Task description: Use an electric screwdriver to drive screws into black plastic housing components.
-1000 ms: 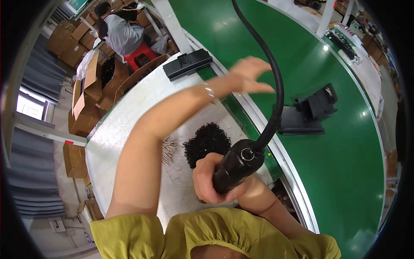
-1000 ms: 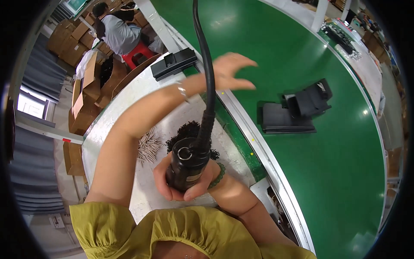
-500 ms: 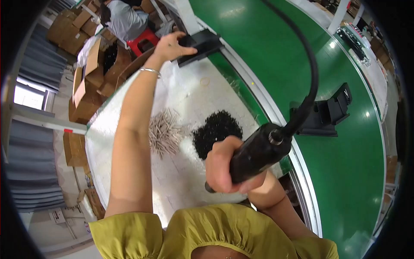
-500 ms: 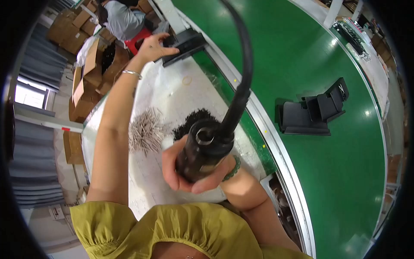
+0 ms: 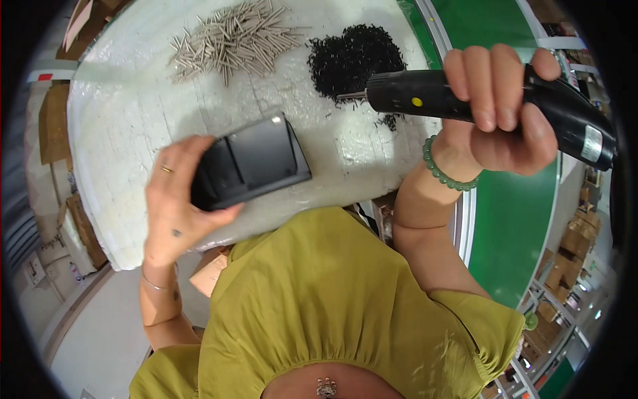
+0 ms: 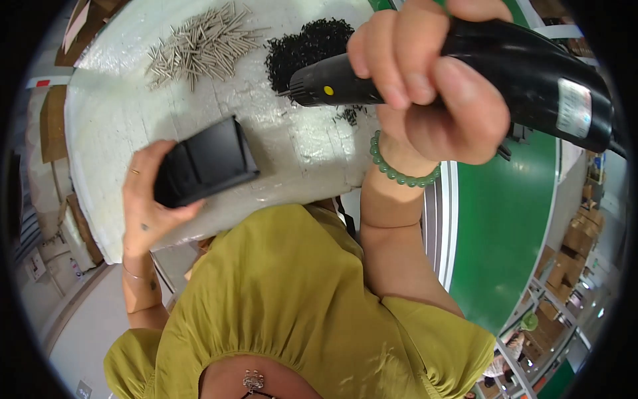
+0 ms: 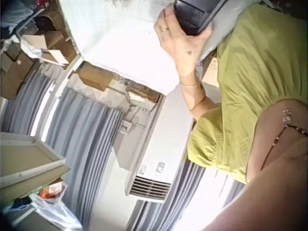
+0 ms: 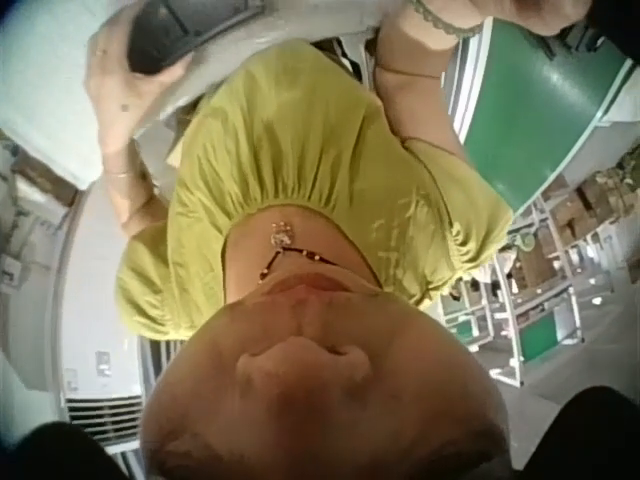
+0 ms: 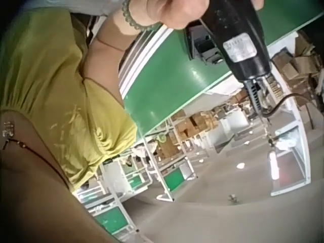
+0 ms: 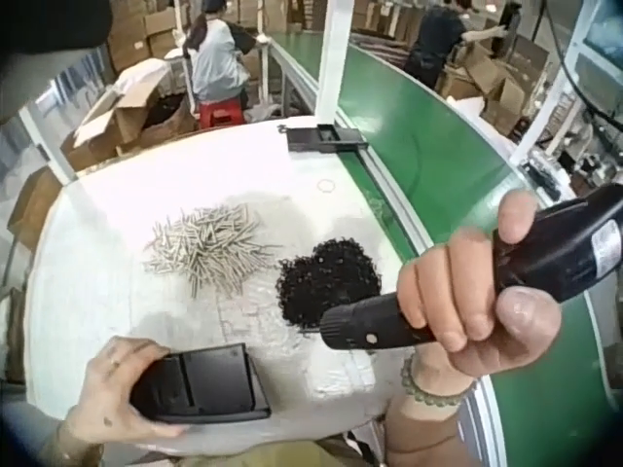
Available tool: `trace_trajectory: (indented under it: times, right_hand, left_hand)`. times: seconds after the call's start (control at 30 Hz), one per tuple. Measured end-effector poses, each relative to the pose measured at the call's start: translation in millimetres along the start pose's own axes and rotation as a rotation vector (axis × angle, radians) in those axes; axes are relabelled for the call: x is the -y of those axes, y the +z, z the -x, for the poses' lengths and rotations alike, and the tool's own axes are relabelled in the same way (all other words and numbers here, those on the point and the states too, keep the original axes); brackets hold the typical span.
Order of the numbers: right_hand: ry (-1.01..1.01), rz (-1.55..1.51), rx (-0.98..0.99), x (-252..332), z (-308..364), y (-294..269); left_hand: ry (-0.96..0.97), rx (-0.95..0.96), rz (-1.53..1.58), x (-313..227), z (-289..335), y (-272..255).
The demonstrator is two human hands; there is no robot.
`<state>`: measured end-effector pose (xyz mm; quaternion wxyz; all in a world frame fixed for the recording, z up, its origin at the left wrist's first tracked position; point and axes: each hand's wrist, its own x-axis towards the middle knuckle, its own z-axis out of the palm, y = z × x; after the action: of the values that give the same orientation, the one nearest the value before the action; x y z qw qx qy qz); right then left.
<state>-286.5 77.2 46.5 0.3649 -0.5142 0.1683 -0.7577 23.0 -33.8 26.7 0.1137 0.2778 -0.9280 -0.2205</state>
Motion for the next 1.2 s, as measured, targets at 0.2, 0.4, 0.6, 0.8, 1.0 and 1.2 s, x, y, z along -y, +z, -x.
trace_trajectory:
  times: [0.2, 0.4, 0.6, 0.8, 1.0, 1.2]
  right_hand:
    - [0.058, 0.259, -0.155, -38.5, 17.9, 39.2]
    - [0.063, 0.291, -0.379, -43.8, 17.0, 40.4]
    - [0.026, 0.087, -0.232, -21.4, 8.7, 56.7]
    - [0.033, 0.047, -0.075, -2.4, 3.4, 65.8]
    - [0.062, -0.035, -0.119, 3.4, 1.9, 74.7]
    - [0.069, -0.016, -0.092, -0.3, -0.1, 80.3]
  left_hand:
    - [-0.040, 0.001, 0.028, -5.6, 28.8, 22.0]
    - [0.189, -0.003, 0.148, -4.1, 0.5, 12.3]
    - [0.406, -0.067, 0.312, 1.1, -51.2, 30.7]
    - [0.619, -0.087, 0.377, -3.2, -73.0, 43.3]
    - [0.500, -0.134, 0.447, -6.2, -56.2, 38.1]
    - [0.320, -0.079, 0.571, -4.2, -44.2, 34.7]
